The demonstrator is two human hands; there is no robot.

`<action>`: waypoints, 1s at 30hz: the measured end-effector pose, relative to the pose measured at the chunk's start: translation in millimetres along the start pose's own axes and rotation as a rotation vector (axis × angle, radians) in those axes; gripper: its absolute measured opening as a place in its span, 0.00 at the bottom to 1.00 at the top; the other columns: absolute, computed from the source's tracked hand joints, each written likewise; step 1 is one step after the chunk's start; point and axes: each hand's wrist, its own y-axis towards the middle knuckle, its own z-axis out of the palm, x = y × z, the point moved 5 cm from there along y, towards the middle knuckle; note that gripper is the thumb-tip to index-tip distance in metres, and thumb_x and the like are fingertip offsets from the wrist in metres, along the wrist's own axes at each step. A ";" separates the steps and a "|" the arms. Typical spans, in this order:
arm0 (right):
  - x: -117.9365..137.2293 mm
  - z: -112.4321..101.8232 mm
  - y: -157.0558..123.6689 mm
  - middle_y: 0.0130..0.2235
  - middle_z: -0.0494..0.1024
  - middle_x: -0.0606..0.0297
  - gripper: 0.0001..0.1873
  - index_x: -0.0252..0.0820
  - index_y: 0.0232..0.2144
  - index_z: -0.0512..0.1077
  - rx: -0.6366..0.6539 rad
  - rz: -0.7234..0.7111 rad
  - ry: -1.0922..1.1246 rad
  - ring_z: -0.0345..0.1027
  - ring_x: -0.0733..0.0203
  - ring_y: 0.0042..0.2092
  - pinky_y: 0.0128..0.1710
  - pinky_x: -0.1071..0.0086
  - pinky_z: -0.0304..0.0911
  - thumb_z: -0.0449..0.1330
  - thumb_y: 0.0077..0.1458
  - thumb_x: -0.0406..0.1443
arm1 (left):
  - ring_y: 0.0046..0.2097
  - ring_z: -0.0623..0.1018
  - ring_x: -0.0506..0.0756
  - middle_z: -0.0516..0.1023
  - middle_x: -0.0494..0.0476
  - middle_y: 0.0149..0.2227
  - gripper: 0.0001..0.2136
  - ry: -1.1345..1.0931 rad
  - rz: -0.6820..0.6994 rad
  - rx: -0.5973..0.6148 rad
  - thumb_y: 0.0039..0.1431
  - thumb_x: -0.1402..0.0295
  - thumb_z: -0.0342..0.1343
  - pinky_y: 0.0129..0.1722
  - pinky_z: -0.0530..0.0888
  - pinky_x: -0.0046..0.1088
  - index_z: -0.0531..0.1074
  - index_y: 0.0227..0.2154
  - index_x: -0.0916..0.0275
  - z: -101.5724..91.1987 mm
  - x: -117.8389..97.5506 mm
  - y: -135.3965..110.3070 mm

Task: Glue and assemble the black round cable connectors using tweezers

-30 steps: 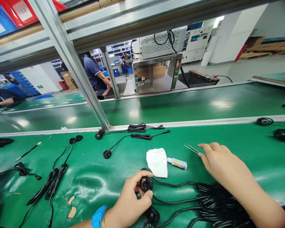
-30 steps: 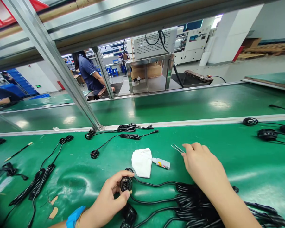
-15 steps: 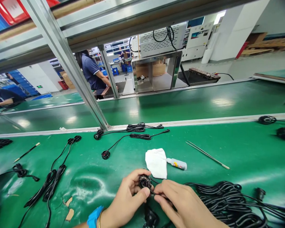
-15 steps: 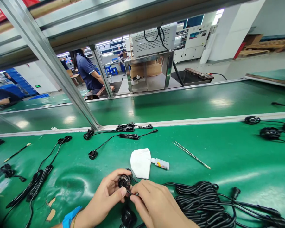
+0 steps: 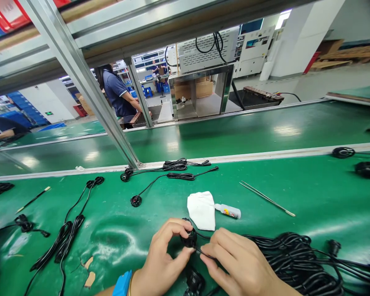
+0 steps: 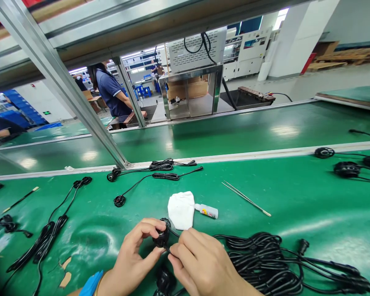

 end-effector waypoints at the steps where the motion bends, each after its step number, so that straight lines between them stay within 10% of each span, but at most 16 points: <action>1: 0.2 0.0 0.0 0.28 0.70 0.64 0.08 0.40 0.34 0.71 0.006 -0.002 0.001 0.65 0.62 0.29 0.28 0.70 0.57 0.53 0.63 0.28 | 0.52 0.76 0.57 0.77 0.57 0.47 0.11 -0.001 0.003 0.001 0.59 0.80 0.58 0.52 0.73 0.35 0.67 0.38 0.57 0.3 0.0 -0.5; 30: 0.3 8.3 -2.6 0.31 0.72 0.64 0.07 0.42 0.35 0.71 0.071 0.086 0.064 0.65 0.60 0.32 0.31 0.70 0.58 0.54 0.62 0.29 | 0.52 0.72 0.60 0.70 0.59 0.46 0.19 0.113 0.075 0.162 0.51 0.82 0.56 0.53 0.71 0.39 0.68 0.45 0.58 4.6 -15.7 5.7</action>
